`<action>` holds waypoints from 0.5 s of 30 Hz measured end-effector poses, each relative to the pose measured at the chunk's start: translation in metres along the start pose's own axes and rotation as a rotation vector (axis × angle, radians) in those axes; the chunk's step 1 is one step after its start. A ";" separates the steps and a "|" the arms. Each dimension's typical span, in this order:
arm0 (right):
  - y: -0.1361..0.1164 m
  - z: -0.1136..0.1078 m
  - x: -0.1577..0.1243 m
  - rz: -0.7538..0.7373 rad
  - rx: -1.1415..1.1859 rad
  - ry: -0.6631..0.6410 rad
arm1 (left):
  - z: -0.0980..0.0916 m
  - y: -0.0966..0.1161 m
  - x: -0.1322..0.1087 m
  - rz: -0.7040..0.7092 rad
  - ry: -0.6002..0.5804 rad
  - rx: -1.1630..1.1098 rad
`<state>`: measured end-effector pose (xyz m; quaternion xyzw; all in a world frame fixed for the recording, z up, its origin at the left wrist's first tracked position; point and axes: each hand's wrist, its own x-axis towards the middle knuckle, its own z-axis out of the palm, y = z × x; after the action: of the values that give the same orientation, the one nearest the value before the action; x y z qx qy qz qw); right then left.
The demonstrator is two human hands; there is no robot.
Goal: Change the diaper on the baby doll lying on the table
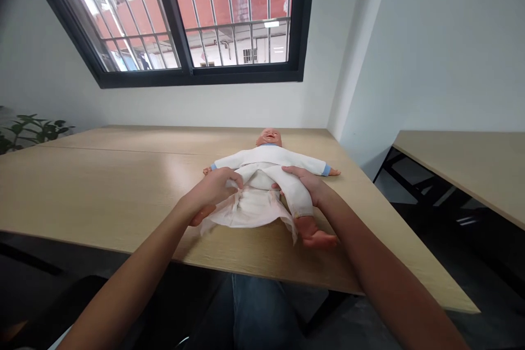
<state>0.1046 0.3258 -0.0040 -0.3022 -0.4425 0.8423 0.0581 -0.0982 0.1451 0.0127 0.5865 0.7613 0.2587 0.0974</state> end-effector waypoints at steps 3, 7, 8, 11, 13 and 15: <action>0.002 -0.008 0.006 0.013 -0.033 0.006 | 0.010 -0.010 0.002 0.044 0.067 0.074; 0.002 -0.024 0.015 0.023 -0.155 -0.052 | 0.019 -0.022 0.007 0.052 0.118 0.157; 0.001 -0.027 0.017 0.015 -0.179 -0.069 | 0.021 -0.024 0.008 0.054 0.123 0.173; 0.000 -0.028 0.018 -0.015 -0.222 -0.063 | 0.021 -0.025 0.009 0.057 0.141 0.187; 0.000 -0.025 0.016 -0.030 -0.250 -0.023 | 0.020 -0.023 0.008 0.054 0.120 0.181; 0.001 -0.022 0.014 -0.052 -0.273 0.029 | 0.019 -0.021 0.008 0.048 0.089 0.171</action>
<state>0.1059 0.3460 -0.0202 -0.3081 -0.5599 0.7679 0.0445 -0.1100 0.1539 -0.0126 0.5985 0.7700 0.2209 0.0070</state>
